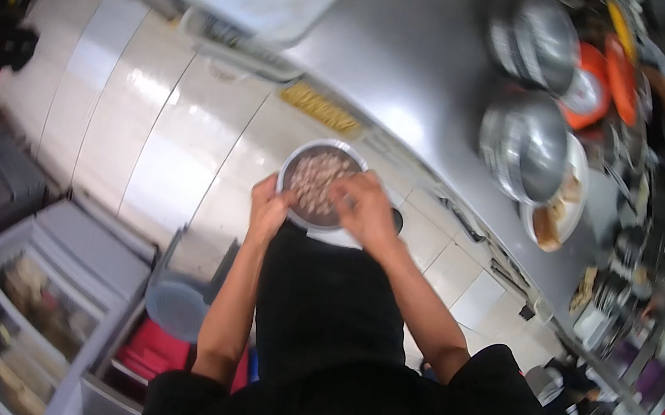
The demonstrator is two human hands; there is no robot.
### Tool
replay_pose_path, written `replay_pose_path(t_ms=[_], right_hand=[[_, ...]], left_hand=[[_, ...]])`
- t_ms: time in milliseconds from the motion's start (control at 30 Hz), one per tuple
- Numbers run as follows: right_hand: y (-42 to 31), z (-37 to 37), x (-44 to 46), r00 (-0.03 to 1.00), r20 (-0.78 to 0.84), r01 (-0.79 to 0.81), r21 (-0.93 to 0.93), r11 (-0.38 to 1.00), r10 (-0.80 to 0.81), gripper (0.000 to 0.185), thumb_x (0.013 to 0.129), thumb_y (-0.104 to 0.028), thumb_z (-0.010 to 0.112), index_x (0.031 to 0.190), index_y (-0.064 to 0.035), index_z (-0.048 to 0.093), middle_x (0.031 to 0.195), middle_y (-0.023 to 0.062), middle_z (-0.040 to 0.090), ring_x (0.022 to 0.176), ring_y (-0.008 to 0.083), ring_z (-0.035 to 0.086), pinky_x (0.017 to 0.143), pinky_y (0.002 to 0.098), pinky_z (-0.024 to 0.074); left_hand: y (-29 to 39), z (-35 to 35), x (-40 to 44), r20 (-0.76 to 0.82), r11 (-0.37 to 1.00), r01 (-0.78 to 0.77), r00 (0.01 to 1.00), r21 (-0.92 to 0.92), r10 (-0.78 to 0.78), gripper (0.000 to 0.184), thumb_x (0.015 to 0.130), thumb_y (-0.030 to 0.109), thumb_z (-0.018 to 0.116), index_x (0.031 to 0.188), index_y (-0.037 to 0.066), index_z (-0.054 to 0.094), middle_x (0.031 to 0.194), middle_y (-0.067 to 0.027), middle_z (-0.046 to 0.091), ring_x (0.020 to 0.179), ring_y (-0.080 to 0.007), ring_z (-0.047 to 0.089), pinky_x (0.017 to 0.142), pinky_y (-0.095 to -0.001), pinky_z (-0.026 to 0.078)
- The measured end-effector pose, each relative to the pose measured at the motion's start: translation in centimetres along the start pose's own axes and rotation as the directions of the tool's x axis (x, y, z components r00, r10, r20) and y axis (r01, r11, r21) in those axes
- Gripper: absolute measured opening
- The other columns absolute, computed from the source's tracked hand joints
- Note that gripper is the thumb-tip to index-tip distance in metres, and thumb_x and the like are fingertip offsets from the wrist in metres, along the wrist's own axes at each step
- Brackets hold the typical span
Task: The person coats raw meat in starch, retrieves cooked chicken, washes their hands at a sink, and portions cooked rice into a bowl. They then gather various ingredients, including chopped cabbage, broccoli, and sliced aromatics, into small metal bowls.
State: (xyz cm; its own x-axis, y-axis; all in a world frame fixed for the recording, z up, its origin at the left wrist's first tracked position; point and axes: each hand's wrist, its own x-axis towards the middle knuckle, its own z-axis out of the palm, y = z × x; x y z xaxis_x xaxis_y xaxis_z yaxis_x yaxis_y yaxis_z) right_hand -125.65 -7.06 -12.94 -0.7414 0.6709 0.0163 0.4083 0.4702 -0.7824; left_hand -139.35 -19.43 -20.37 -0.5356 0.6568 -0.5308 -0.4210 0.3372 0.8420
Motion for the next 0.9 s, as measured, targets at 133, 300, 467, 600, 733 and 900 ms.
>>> replay_pose_path(t_ms=[133, 300, 467, 600, 733, 900], right_hand=[[-2.6, -7.9, -5.4, 0.999, 0.033, -0.034, 0.065, 0.997, 0.032, 0.01, 0.074, -0.013, 0.067, 0.081, -0.0062, 0.065, 0.073, 0.0105, 0.059, 0.075, 0.0295, 0.057, 0.069, 0.0378, 0.0472], [-0.8, -20.6, -13.5, 0.953, -0.302, 0.02, 0.084, 0.996, 0.006, 0.011, 0.075, -0.008, 0.067, 0.084, -0.0034, 0.065, 0.077, 0.0095, 0.063, 0.073, 0.0263, 0.059, 0.066, 0.0344, 0.0477], [5.5, -35.1, -23.4, 0.535, -0.834, -0.288, -0.031, 0.957, 0.134, 0.016, 0.074, -0.004, 0.066, 0.09, -0.003, 0.064, 0.086, 0.0118, 0.063, 0.077, 0.0266, 0.059, 0.065, 0.0337, 0.047], [14.6, -45.0, -33.1, 0.284, -0.954, -0.606, -0.102, 0.789, 0.095, 0.023, 0.073, -0.005, 0.064, 0.096, -0.0037, 0.062, 0.105, 0.0162, 0.058, 0.097, 0.0329, 0.053, 0.078, 0.0398, 0.045], [22.1, -56.9, -38.8, 0.242, -0.968, -0.771, -0.236, 0.592, -0.071, 0.037, 0.075, -0.011, 0.064, 0.11, -0.0039, 0.056, 0.116, 0.0183, 0.053, 0.11, 0.0356, 0.047, 0.089, 0.0453, 0.0392], [30.2, -66.0, -42.3, 0.419, -0.86, -0.902, -0.355, 0.247, 0.292, 0.028, 0.083, -0.03, 0.059, 0.098, -0.007, 0.064, 0.097, 0.0196, 0.063, 0.095, 0.0388, 0.058, 0.083, 0.0461, 0.045]], left_hand=[[4.8, 6.1, -6.4, 0.22, 0.996, 0.013, 0.975, 0.088, -0.033, 0.032, 0.066, -0.004, 0.047, 0.094, -0.004, 0.063, 0.082, -0.0049, 0.064, 0.075, -0.0117, 0.057, 0.069, -0.0256, 0.047], [5.7, 18.6, -14.1, 0.512, 0.986, 0.03, 0.852, 0.161, -0.11, 0.024, 0.066, -0.005, 0.059, 0.09, -0.003, 0.064, 0.083, -0.005, 0.066, 0.074, -0.0115, 0.061, 0.069, -0.025, 0.049], [3.4, 36.4, -18.7, 0.613, 0.975, 0.017, 0.775, 0.219, -0.151, 0.022, 0.075, -0.001, 0.057, 0.096, -0.005, 0.062, 0.086, -0.0061, 0.064, 0.077, -0.0124, 0.057, 0.072, -0.0258, 0.045], [0.7, 50.8, -18.8, 0.579, 0.977, 0.154, 0.788, 0.148, -0.211, 0.028, 0.076, 0.002, 0.057, 0.102, -0.006, 0.056, 0.087, -0.0135, 0.062, 0.073, -0.0212, 0.062, 0.047, -0.0322, 0.053], [-1.9, 60.7, -15.6, 0.625, 0.985, 0.167, 0.764, 0.048, -0.16, 0.03, 0.081, 0.009, 0.058, 0.106, -0.005, 0.05, 0.098, -0.0156, 0.058, 0.074, -0.0239, 0.062, 0.055, -0.0339, 0.054], [2.2, 66.0, -17.2, 0.675, 0.975, 0.164, 0.703, 0.151, -0.223, 0.027, 0.086, 0.016, 0.057, 0.106, 0.0, 0.05, 0.091, -0.0136, 0.059, 0.075, -0.0248, 0.062, 0.066, -0.0371, 0.052]])
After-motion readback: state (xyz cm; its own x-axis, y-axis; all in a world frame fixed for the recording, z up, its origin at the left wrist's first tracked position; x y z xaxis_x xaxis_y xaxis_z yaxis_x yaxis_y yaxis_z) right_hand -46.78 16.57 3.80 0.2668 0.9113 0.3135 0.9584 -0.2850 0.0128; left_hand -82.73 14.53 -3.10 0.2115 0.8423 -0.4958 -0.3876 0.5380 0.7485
